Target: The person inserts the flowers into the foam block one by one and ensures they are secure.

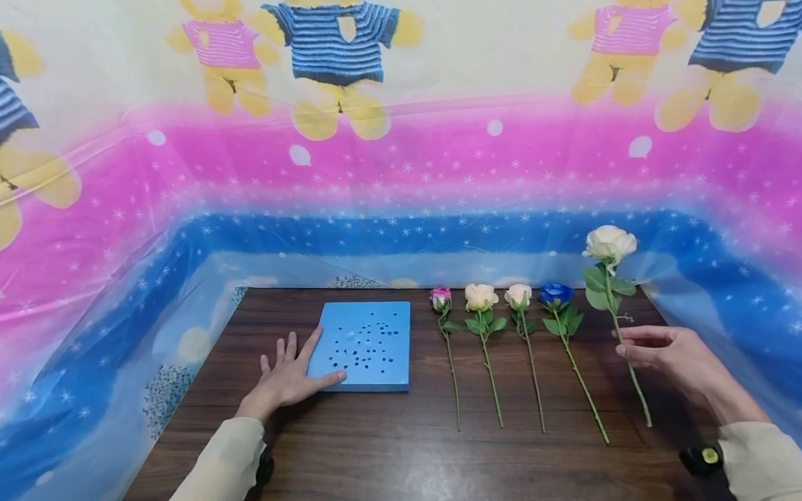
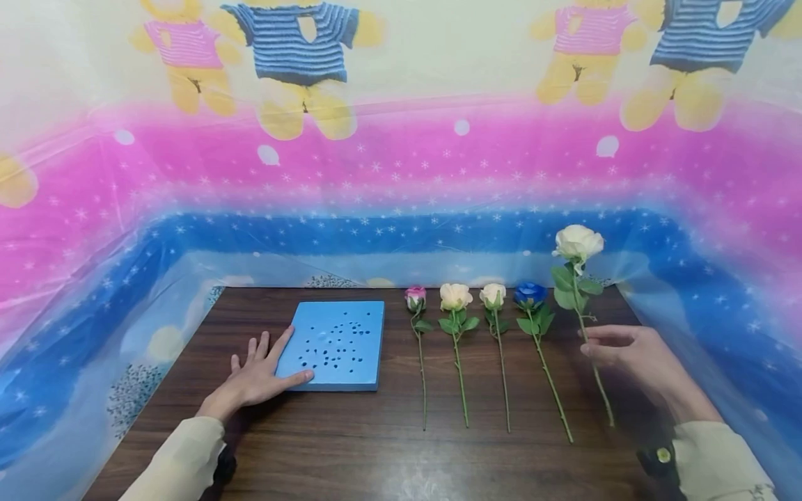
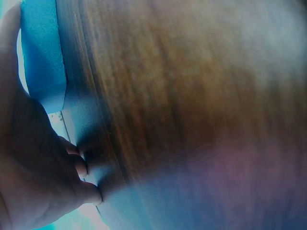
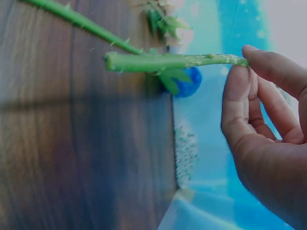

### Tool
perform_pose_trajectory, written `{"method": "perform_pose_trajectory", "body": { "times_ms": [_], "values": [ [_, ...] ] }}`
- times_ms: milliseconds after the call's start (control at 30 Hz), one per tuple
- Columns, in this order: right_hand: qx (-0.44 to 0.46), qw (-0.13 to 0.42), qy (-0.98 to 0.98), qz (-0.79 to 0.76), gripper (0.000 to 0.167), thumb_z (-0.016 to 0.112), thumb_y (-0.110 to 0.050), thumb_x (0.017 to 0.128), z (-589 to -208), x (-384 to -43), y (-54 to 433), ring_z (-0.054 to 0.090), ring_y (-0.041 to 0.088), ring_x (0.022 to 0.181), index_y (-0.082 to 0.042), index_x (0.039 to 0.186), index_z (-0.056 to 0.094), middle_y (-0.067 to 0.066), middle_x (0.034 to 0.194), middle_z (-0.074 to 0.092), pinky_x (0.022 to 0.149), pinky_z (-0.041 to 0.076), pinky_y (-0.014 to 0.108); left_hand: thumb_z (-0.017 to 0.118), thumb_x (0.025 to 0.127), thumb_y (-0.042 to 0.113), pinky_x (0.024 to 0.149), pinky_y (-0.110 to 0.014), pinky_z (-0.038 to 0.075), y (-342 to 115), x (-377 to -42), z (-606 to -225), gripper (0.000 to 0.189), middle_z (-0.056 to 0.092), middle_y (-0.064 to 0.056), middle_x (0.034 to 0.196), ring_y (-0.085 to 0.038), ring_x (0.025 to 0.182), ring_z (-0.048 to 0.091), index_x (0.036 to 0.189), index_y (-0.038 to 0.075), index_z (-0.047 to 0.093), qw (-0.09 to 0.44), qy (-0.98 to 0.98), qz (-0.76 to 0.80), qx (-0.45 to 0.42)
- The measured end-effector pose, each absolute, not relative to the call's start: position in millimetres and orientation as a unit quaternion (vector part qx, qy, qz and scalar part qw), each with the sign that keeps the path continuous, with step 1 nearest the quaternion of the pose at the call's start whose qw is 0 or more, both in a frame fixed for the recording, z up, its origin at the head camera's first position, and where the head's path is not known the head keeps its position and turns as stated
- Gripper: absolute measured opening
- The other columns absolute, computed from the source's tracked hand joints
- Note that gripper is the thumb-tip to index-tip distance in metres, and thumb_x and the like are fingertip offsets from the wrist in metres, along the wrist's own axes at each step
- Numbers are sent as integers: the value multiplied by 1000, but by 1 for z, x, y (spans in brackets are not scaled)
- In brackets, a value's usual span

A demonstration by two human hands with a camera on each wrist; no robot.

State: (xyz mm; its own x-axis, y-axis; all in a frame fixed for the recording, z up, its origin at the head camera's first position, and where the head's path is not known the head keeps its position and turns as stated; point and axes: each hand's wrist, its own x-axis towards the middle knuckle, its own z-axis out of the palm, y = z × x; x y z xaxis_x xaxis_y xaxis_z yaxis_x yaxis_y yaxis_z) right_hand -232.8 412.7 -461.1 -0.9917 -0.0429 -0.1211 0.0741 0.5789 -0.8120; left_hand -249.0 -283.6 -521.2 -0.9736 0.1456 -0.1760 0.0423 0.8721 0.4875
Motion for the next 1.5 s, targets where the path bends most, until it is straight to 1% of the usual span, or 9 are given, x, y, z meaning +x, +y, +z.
{"method": "perform_pose_trajectory", "body": {
  "times_ms": [167, 300, 467, 600, 800, 1033, 1200, 1367, 1500],
  "values": [
    [-24, 16, 877, -480, 57, 85, -33, 103, -446, -231, 398, 81, 12, 98, 1, 147, 71, -13, 115, 83, 84, 65, 29, 67, 95, 82, 120, -89, -12, -284, -249, -521, 121, -9, -37, 181, -62, 165, -13, 182, 24, 6, 104, 962, 249, 49],
    [-45, -14, 880, -473, 57, 85, -32, 103, -436, -230, 388, 79, 10, 98, 2, 147, 70, -16, 116, 82, 81, 66, 29, 67, 95, 82, 120, -89, -12, -284, -248, -521, 121, -9, -37, 181, -62, 165, -13, 182, 24, 6, 104, 961, 250, 50],
    [-44, -47, 897, -438, 54, 87, -38, 101, -426, -231, 378, 74, 6, 96, -6, 143, 76, -17, 117, 81, 74, 61, 28, 67, 95, 82, 120, -88, -13, -284, -248, -522, 121, -10, -36, 181, -61, 165, -13, 182, 25, 5, 103, 961, 251, 51],
    [-47, -67, 896, -436, 50, 88, -38, 100, -420, -235, 369, 73, 8, 94, -9, 140, 78, -10, 110, 83, 71, 58, 28, 67, 95, 82, 120, -88, -12, -285, -248, -521, 121, -10, -37, 180, -62, 165, -13, 182, 25, 5, 101, 961, 252, 51],
    [-43, -101, 887, -449, 47, 88, -34, 100, -417, -241, 358, 72, 2, 96, -10, 138, 79, -16, 108, 83, 75, 57, 23, 68, 95, 81, 121, -88, -11, -286, -248, -519, 121, -8, -37, 180, -62, 165, -13, 182, 23, 7, 100, 961, 253, 51],
    [-52, -132, 870, -472, 41, 87, -32, 102, -415, -249, 341, 68, -5, 110, -7, 133, 80, -25, 120, 77, 82, 56, 14, 67, 95, 82, 120, -89, -10, -286, -249, -521, 121, -7, -38, 180, -63, 165, -12, 182, 23, 7, 99, 963, 247, 52],
    [-63, -150, 867, -470, 44, 86, -35, 102, -413, -257, 323, 68, -5, 113, -9, 137, 80, -20, 123, 80, 84, 54, 13, 68, 95, 81, 120, -89, -10, -287, -250, -521, 121, -7, -38, 180, -62, 165, -12, 182, 23, 8, 97, 962, 251, 50],
    [-74, -153, 852, -496, 51, 86, -35, 102, -409, -263, 302, 76, 2, 103, -8, 144, 76, -12, 117, 83, 80, 61, 19, 68, 94, 82, 121, -88, -11, -286, -250, -523, 121, -7, -37, 181, -61, 166, -12, 182, 24, 8, 96, 962, 251, 50],
    [-80, -161, 843, -507, 45, 86, -34, 102, -407, -269, 284, 77, 5, 97, -10, 140, 79, -10, 112, 83, 77, 62, 21, 67, 95, 83, 121, -88, -11, -287, -249, -524, 120, -7, -36, 181, -61, 166, -11, 182, 25, 8, 96, 962, 249, 49]
  ]
}}
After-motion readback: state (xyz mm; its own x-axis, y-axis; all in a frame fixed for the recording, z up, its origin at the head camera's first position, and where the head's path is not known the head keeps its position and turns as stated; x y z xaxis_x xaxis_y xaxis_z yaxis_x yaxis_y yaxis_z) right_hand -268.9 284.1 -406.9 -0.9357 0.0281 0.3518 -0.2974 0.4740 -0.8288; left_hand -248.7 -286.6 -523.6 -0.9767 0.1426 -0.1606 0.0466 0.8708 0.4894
